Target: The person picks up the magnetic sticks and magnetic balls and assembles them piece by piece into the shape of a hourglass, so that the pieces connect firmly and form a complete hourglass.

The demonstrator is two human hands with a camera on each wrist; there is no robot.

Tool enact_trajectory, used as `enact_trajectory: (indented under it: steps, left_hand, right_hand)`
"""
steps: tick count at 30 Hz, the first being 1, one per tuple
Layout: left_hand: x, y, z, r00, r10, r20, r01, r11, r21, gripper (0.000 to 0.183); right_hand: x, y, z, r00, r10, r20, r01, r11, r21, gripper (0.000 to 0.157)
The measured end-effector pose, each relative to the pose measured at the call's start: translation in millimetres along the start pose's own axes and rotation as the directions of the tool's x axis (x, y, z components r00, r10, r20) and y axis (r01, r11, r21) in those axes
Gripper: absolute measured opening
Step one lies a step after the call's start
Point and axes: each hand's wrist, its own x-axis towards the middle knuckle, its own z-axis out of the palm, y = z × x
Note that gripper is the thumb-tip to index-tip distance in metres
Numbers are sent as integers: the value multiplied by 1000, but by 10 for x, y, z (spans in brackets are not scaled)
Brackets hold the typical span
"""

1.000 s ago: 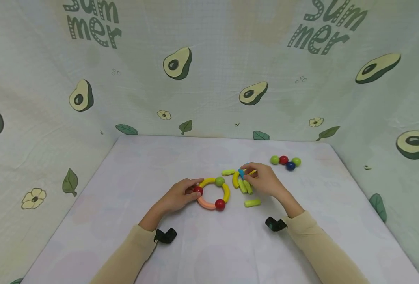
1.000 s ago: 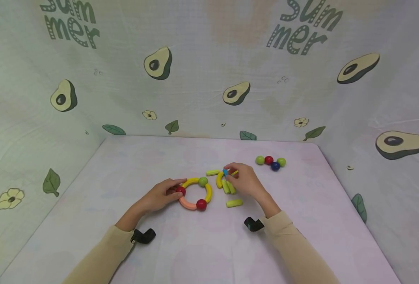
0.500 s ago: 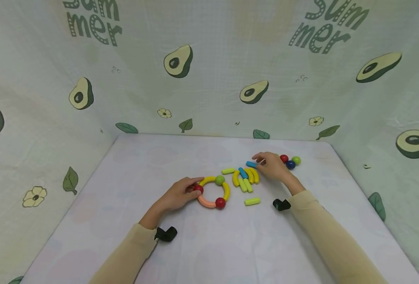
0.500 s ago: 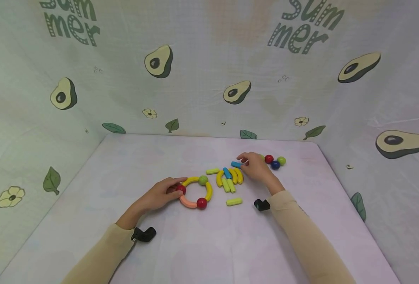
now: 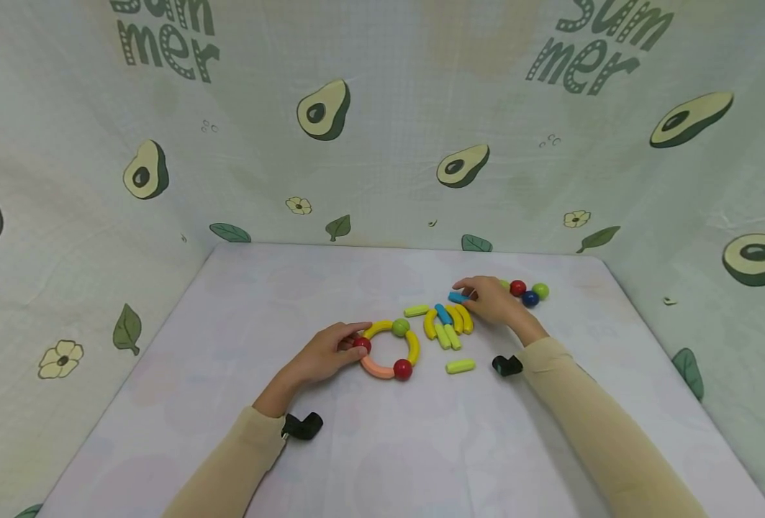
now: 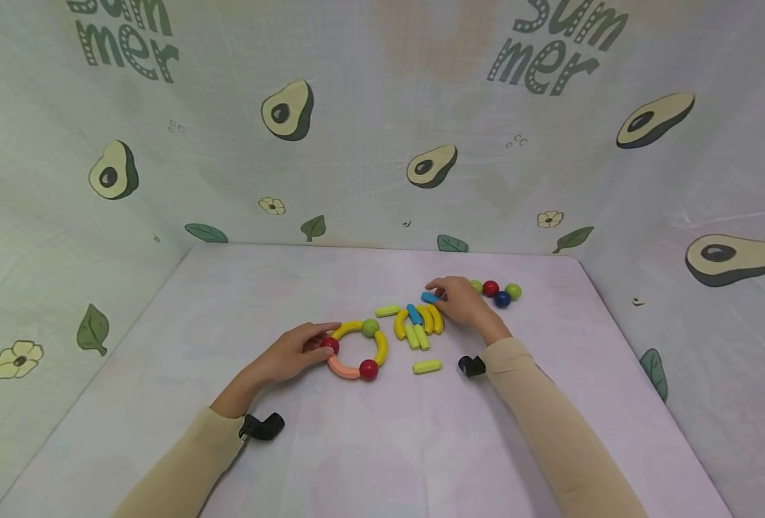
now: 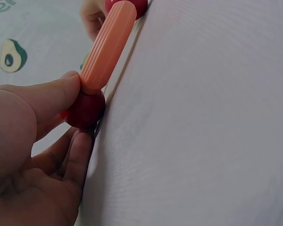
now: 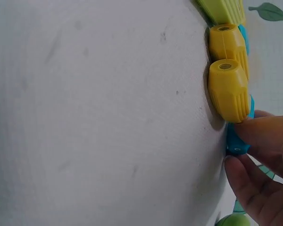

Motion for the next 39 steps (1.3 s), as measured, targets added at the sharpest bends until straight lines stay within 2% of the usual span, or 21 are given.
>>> enact_trajectory:
  steps: [6, 14, 26, 31, 39]
  left_hand:
    - [18, -25, 10, 1000, -4, -4, 4, 1000, 0, 55]
    - [10, -10, 2, 1000, -26, -13, 26, 999, -19, 55]
    - [15, -21, 4, 1000, -15, -11, 14, 1000, -16, 55]
    - [22, -22, 2, 1000, -14, -11, 14, 1000, -15, 55]
    - [10, -19, 10, 999, -41, -18, 40, 999, -16, 54]
  right_hand:
    - [-40, -75, -35, 998, 15, -53, -14, 1000, 26, 41]
    - [-141, -431, -64, 996, -31, -86, 45, 986, 161, 36]
    - [-212, -809, 154, 993, -66, -95, 91, 950, 297, 33]
    - [-208, -889, 256, 991, -49, -127, 91, 930, 356, 32]
    - [-207, -971, 377, 982, -79, -173, 141, 914, 381, 33]
